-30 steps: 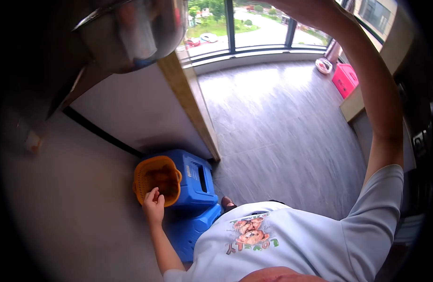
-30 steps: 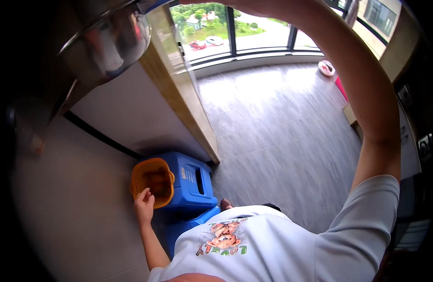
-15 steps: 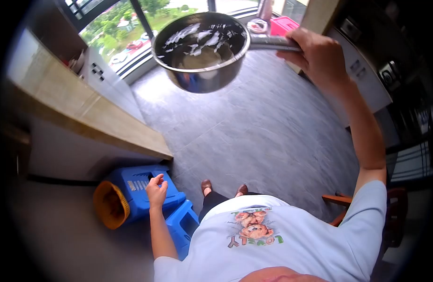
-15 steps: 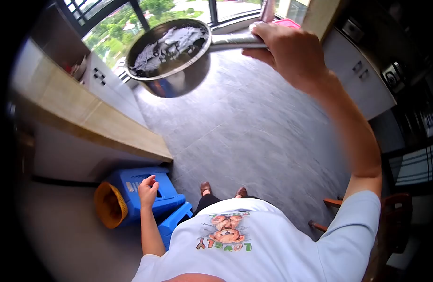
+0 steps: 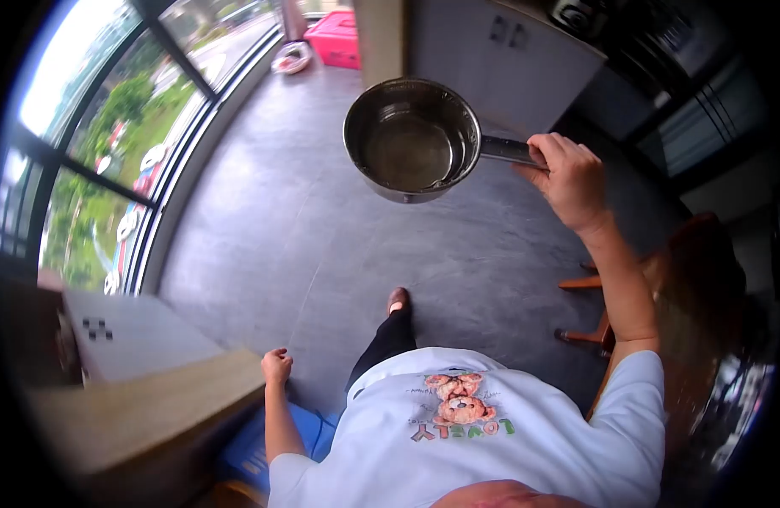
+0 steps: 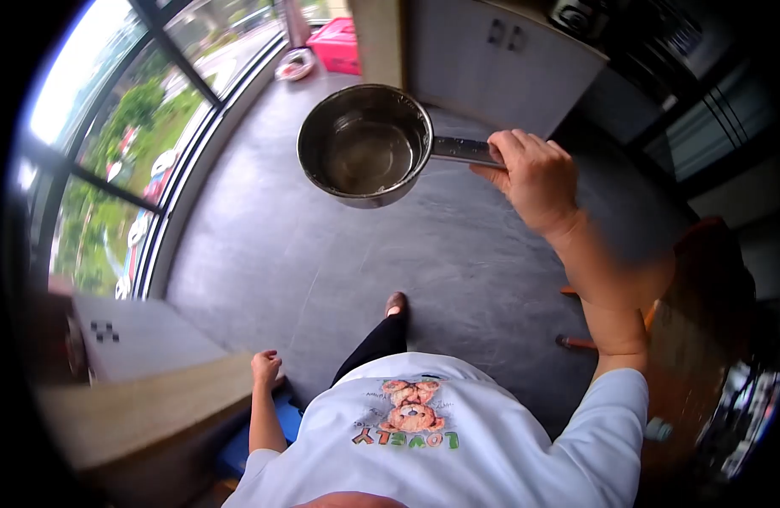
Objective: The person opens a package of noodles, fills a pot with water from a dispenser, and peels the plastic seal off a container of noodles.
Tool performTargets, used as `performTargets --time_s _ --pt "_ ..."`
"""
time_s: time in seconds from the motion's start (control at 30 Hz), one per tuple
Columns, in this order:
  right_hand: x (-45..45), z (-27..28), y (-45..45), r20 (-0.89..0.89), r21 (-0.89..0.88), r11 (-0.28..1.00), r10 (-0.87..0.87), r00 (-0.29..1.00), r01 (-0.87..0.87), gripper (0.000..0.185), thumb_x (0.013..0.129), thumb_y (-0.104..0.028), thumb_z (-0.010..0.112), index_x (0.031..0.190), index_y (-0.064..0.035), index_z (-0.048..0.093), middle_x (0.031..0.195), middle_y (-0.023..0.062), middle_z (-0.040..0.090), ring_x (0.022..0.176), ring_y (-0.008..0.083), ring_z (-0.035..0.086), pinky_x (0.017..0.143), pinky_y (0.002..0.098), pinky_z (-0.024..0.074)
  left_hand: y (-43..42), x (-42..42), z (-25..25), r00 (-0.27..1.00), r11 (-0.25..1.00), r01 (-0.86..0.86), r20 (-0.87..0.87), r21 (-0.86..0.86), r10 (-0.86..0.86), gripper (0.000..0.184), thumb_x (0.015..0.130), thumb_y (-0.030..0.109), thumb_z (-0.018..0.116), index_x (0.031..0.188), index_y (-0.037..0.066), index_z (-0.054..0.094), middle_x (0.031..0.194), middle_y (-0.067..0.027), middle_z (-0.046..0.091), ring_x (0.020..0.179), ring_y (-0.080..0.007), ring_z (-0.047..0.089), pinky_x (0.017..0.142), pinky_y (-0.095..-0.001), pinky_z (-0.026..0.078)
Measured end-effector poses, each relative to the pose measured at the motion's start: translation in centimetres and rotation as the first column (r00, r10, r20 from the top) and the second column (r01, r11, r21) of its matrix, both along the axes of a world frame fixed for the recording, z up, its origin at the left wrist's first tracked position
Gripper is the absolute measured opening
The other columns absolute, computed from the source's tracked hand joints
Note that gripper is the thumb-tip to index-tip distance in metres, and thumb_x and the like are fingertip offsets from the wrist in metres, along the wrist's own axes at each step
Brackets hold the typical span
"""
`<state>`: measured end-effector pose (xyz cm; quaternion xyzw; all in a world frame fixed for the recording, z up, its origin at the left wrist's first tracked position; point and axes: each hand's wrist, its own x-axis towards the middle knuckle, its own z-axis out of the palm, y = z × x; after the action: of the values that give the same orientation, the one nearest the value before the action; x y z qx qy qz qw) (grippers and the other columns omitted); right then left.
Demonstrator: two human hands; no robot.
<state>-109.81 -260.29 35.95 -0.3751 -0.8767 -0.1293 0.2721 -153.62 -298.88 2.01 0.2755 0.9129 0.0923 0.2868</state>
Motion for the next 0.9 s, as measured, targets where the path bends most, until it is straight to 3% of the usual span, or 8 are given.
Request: performTargets --time_s 0.13,0.33,0.47,0.5,0.7,0.9 --pt "4.7 -2.0 4.9 -0.038 -0.024 0.984 -0.178 0.983 0.177 0.031 0.072 -0.038 0.070 0.076 -0.0119 0.053 0.063 -0.0032 0.054 0.058 0.0146 0.057 0.054 0.0285 0.0450 13.2 -0.3 0.6 0.981 0.975 0.192 0.035 -0.109 -0.189 0.036 0.064 0.016 0.062 0.099 0.008 0.070 0.085 -0.0131 0.069 0.083 -0.0261 0.067 0.077 -0.0355 0.053" --pt "12.5 -4.3 11.5 -0.049 -0.087 0.911 -0.408 0.912 0.403 0.029 0.070 -0.031 0.074 0.077 -0.0113 0.053 0.066 -0.0023 0.056 0.060 0.0173 0.058 0.056 0.0306 0.0461 37.1 3.5 1.1 0.779 0.780 0.621 -0.054 -0.073 -0.625 0.035 0.066 0.016 0.062 0.100 0.010 0.069 0.085 -0.0133 0.069 0.084 -0.0293 0.065 0.077 -0.0374 0.052" --pt "20.0 -5.6 16.6 -0.039 -0.086 0.872 -0.486 0.873 0.481 0.029 0.070 -0.029 0.075 0.079 -0.0115 0.053 0.067 -0.0021 0.057 0.061 0.0182 0.059 0.056 0.0311 0.0467 52.0 12.1 0.8 0.689 0.683 0.725 -0.077 0.092 -0.721 0.034 0.069 0.016 0.060 0.101 0.012 0.069 0.081 -0.0145 0.068 0.083 -0.0311 0.065 0.076 -0.0390 0.052" --pt "21.8 -5.8 17.4 -0.020 -0.097 0.861 -0.503 0.864 0.499 0.029 0.070 -0.029 0.075 0.080 -0.0116 0.054 0.067 -0.0022 0.057 0.061 0.0182 0.059 0.057 0.0310 0.0468 54.9 14.5 0.7 0.671 0.667 0.742 -0.088 0.066 -0.737 0.034 0.070 0.016 0.059 0.102 0.013 0.069 0.084 -0.0154 0.067 0.084 -0.0316 0.064 0.076 -0.0398 0.052" --pt "33.7 -6.0 25.2 -0.008 -0.149 0.799 -0.591 0.807 0.583 0.029 0.071 -0.029 0.075 0.083 -0.0123 0.054 0.071 -0.0039 0.059 0.066 0.0157 0.060 0.064 0.0329 0.0476 64.8 27.3 -2.5 0.587 0.587 0.809 -0.022 -0.031 -0.809 0.036 0.068 0.021 0.065 0.103 0.017 0.069 0.091 -0.0144 0.067 0.087 -0.0317 0.064 0.079 -0.0406 0.052" --pt "43.6 -6.4 32.5 -0.034 -0.136 0.739 -0.669 0.742 0.660 0.029 0.070 -0.029 0.075 0.079 -0.0115 0.054 0.069 -0.0031 0.059 0.064 0.0157 0.060 0.061 0.0318 0.0476 70.0 33.8 -4.8 0.530 0.517 0.843 0.070 -0.147 -0.845 0.036 0.067 0.024 0.066 0.101 0.017 0.070 0.093 -0.0140 0.068 0.091 -0.0299 0.064 0.082 -0.0392 0.051"
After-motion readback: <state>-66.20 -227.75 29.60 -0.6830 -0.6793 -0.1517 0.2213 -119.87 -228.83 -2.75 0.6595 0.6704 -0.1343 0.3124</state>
